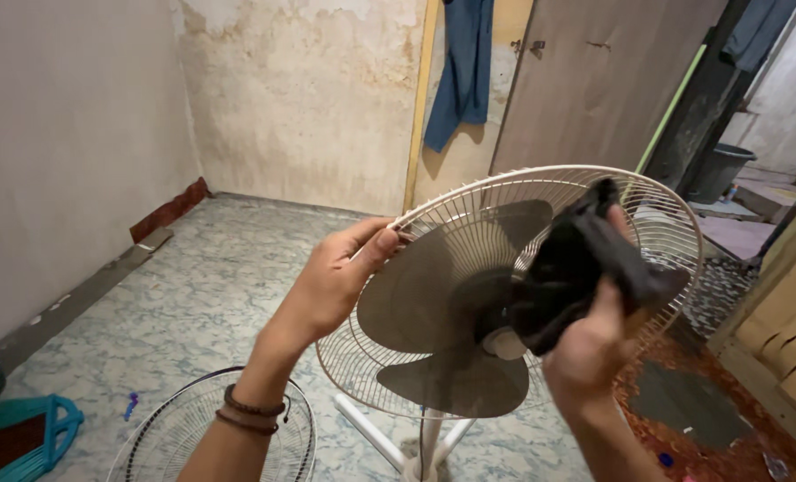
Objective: The person assembles a standing fan by attaching the fan blades to the motor hub, securing the central cap, wiping the blades with a cloth, and attaching the front protective cage. The person handles the fan blades, central cap, and front cage throughout the process.
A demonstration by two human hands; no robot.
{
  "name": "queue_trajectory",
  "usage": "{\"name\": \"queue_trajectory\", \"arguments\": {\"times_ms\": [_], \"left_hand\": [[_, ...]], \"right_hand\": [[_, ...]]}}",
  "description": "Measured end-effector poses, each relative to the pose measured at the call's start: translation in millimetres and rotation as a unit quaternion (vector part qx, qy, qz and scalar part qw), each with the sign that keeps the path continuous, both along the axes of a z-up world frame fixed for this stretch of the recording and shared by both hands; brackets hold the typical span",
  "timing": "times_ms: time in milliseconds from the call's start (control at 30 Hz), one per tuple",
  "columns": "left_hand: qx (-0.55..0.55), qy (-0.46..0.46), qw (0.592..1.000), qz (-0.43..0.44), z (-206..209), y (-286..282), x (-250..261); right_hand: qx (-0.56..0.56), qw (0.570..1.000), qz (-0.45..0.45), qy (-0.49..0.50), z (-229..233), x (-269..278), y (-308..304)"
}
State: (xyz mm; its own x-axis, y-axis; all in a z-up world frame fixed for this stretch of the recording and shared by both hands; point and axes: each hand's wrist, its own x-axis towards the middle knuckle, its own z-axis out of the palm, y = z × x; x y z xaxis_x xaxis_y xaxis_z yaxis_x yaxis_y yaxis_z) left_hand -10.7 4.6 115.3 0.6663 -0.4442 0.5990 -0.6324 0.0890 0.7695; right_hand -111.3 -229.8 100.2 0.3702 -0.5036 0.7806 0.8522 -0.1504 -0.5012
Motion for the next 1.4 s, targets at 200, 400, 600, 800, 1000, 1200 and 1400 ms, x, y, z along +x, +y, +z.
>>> {"name": "queue_trajectory", "arguments": {"times_ms": [200,400,600,800,1000,1200,1400], "left_hand": [[-0.044,-0.067,0.988,0.128,5,-1,-13],[-0.067,-0.035,0.982,0.172,11,1,-25],[-0.137,-0.329,0.889,0.287,3,-13,-48],[-0.161,-0.41,0.856,0.272,-3,-32,-70],[-0.135,-0.36,0.914,0.129,-27,-80,-87],[-0.07,-0.187,0.979,-0.046,-97,-155,-104],[0.045,0.013,0.994,-0.096,-232,-214,-118]], "right_hand": [[0.064,0.996,0.068,-0.004,13,-2,-42],[0.142,0.983,0.112,-0.033,25,-28,-93],[0.164,0.982,0.058,-0.069,32,-46,-144],[0.182,0.981,-0.003,-0.071,20,-56,-199],[0.209,0.976,-0.049,-0.042,-13,-42,-262],[0.246,0.966,-0.053,0.061,-96,7,-327],[0.292,0.89,-0.053,0.345,-222,31,-326]]}}
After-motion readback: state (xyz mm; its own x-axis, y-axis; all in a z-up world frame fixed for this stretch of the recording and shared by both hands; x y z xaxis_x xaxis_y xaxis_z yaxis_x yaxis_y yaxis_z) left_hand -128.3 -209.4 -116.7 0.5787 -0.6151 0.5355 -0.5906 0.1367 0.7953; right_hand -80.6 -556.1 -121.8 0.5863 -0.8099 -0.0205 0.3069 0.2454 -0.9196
